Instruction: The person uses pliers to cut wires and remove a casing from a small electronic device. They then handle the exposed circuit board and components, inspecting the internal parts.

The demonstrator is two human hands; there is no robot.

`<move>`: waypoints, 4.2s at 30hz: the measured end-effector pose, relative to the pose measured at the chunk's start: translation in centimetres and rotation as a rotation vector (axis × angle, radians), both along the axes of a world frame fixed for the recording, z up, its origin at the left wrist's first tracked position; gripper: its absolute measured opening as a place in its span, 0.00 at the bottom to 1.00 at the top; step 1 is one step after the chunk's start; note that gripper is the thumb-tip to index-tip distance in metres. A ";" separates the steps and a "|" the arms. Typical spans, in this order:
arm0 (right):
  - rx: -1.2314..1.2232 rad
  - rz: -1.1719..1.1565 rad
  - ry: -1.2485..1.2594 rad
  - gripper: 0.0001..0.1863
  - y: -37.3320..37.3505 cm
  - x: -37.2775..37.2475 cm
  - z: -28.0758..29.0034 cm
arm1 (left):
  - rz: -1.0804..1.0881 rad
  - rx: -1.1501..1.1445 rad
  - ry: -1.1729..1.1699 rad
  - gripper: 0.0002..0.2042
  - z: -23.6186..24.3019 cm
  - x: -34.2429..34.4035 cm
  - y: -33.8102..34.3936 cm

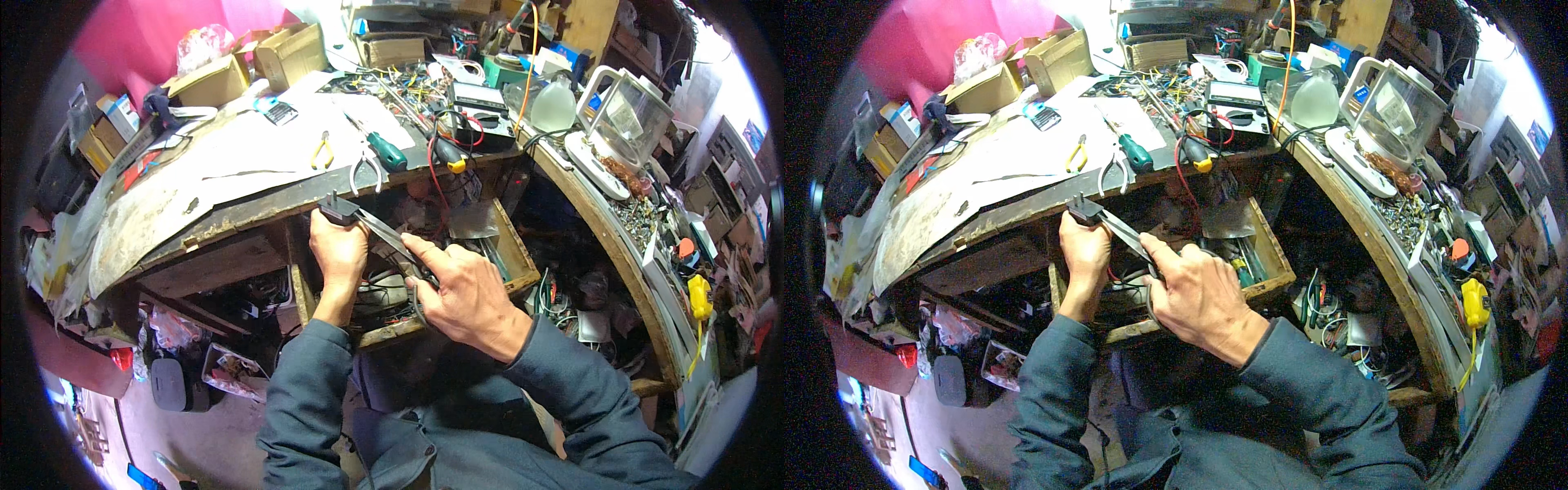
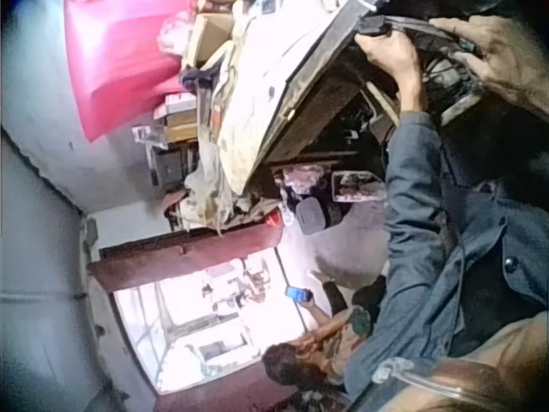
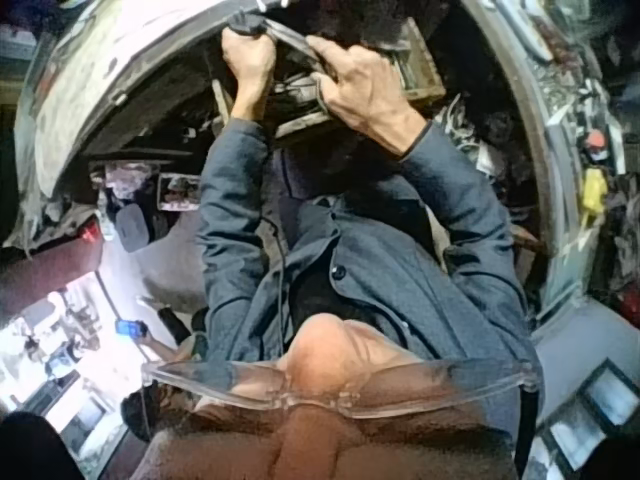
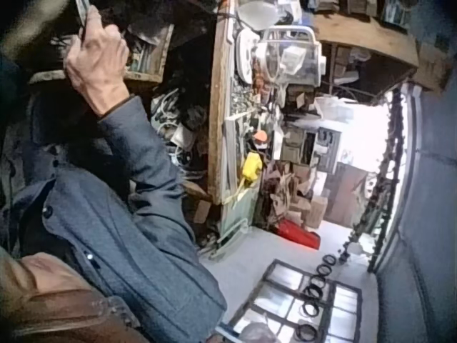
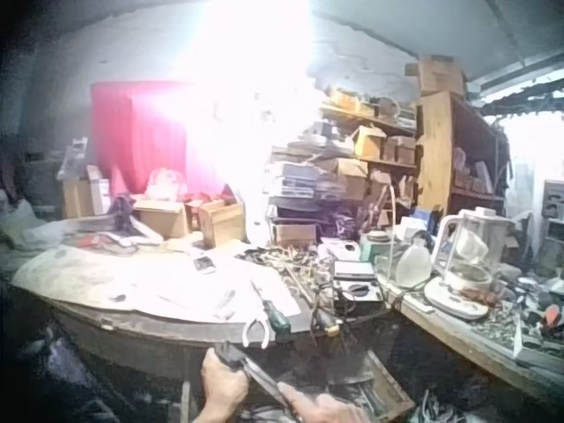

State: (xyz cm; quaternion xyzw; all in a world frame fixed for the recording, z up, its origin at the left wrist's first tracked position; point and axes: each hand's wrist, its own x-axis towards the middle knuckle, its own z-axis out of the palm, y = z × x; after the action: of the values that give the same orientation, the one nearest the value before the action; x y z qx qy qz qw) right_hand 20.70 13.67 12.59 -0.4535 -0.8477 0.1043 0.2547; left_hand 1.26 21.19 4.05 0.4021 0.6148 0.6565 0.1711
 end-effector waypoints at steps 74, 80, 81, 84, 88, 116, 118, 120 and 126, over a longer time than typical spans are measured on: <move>0.165 0.051 -0.146 0.31 1.2 -0.7 1.6 | 0.008 0.001 -0.056 0.17 0.5 -1.1 -0.2; 0.155 0.017 -0.172 0.29 0.5 -1.1 2.7 | -0.040 -0.010 -0.155 0.11 0.7 -1.0 -0.6; 0.146 0.002 -0.179 0.29 0.3 -1.3 3.0 | -0.048 -0.009 -0.171 0.10 0.9 -0.6 -0.9; 0.110 -0.037 -0.234 0.28 -0.4 -1.7 3.9 | -0.075 -0.060 -0.278 0.08 0.5 -0.4 -1.8; 0.096 -0.049 -0.281 0.28 -0.8 -1.5 4.2 | -0.124 -0.103 -0.258 0.08 0.4 -0.3 -2.0; -0.023 -0.053 0.135 0.26 0.4 1.2 -0.9 | -0.171 -0.124 -0.006 0.15 -1.3 0.1 -0.2; -0.035 0.004 0.078 0.25 0.4 1.1 -0.8 | -0.143 -0.086 0.045 0.14 -3.0 -0.9 0.6; -0.053 0.056 0.085 0.26 0.6 1.5 -1.0 | -0.250 -0.169 0.002 0.11 -2.3 -1.7 0.6; -0.044 0.006 0.043 0.25 -0.3 1.1 -0.6 | -0.211 -0.201 0.132 0.08 -1.7 -1.4 0.6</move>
State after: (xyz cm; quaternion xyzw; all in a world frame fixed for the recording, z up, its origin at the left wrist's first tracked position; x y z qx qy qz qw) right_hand 21.79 13.38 12.03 -0.4541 -0.8409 0.1336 0.2624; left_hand -0.14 21.83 2.38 0.4875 0.6415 0.5424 0.2378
